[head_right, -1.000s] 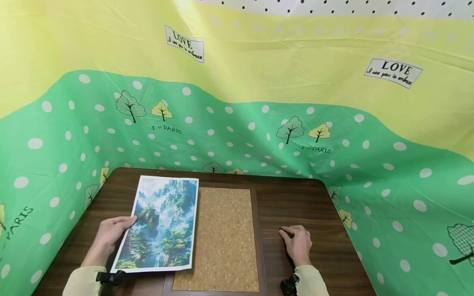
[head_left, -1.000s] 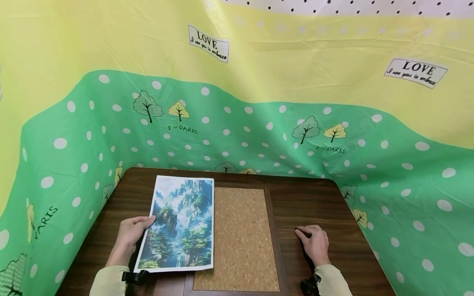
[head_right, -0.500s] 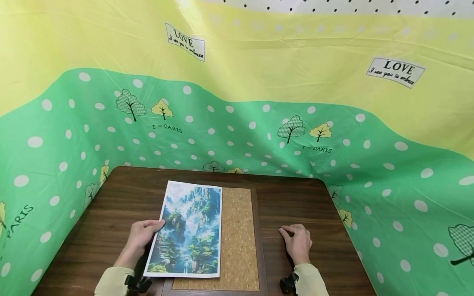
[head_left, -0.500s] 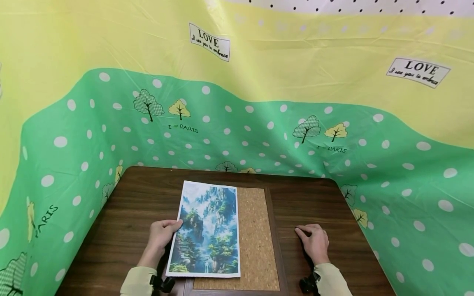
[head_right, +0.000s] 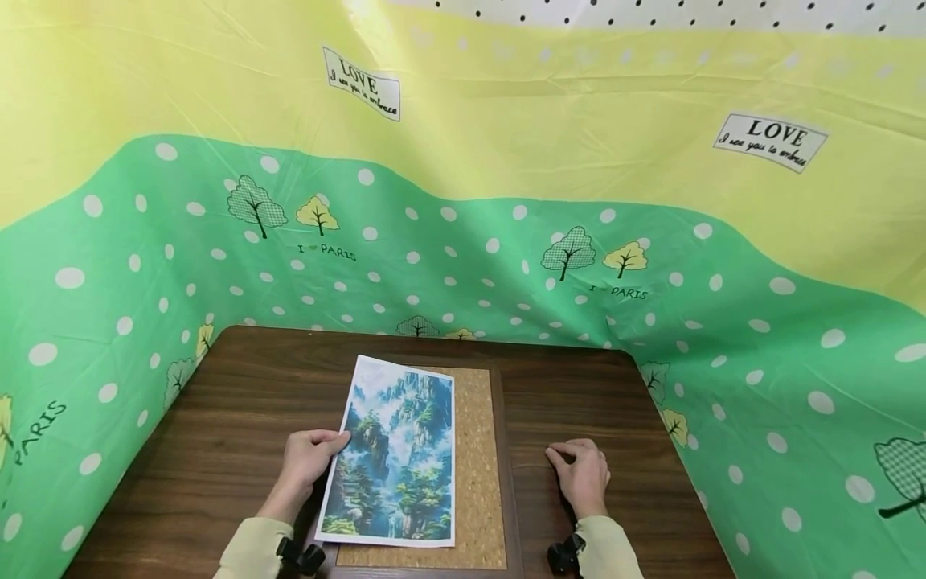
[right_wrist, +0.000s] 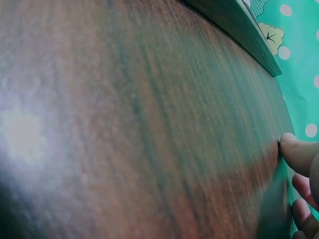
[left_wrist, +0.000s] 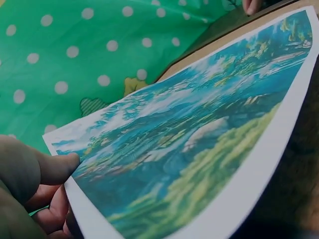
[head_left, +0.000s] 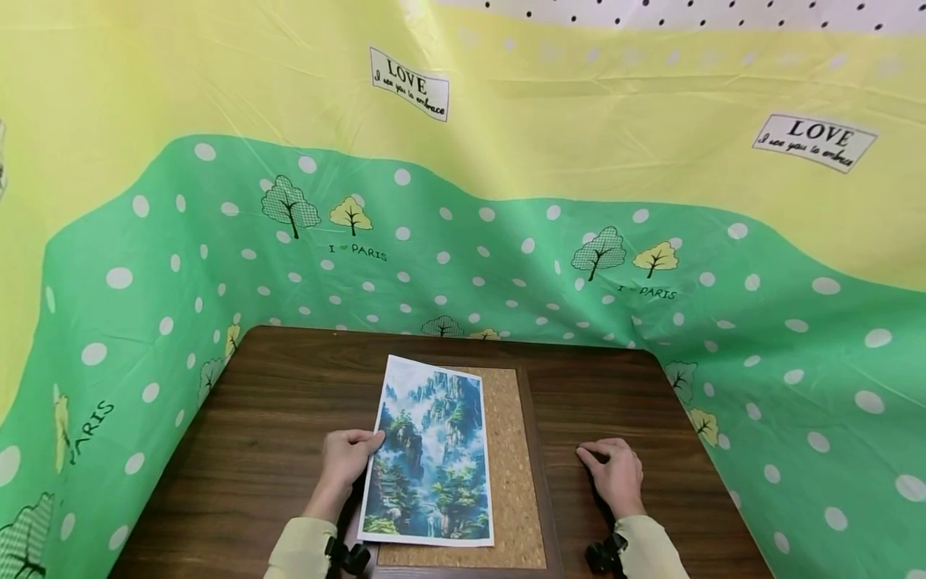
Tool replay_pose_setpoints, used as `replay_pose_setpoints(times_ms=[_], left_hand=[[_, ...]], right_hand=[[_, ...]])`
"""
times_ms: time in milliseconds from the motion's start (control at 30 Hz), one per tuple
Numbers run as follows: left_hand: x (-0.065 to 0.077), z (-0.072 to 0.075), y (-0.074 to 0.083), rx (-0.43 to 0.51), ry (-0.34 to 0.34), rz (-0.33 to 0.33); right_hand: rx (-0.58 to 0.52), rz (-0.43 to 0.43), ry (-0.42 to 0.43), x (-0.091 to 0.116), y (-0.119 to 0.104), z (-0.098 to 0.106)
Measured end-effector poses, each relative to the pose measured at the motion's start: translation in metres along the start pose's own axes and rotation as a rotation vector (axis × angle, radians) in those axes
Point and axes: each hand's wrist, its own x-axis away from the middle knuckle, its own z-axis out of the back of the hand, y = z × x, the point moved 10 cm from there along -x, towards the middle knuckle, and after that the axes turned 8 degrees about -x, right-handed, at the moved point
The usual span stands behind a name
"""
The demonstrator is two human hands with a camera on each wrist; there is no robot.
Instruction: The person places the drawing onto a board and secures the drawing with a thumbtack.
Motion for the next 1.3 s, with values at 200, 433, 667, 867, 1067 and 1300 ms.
replay_pose_setpoints(times_ms=[200,433,667,867,1067,1300], left_hand=[[0.005,-0.016,0.012,-0.042,0.002,-0.051],[0.010,-0.021,0.023,-0.207,0.062,-0.103],[0.012,-0.027,0.040,-0.332,0.116,-0.229],[0.013,-0.032,0.045,-0.381,0.137,-0.266],[0.017,-0.038,0.053,-0.413,0.142,-0.307],[0.015,-0.043,0.051,-0.439,0.122,-0.275]], right_hand=[[-0.003,0.040,0.011,0.001,-0.003,0.000],[-0.009,0.089,0.042,0.004,-0.008,0.003],[-0.022,0.074,0.036,0.002,-0.006,0.004],[-0.021,0.068,0.045,0.002,-0.007,0.005],[-0.019,0.062,0.040,0.001,-0.007,0.004],[-0.030,0.047,0.038,0.001,-0.006,0.004]])
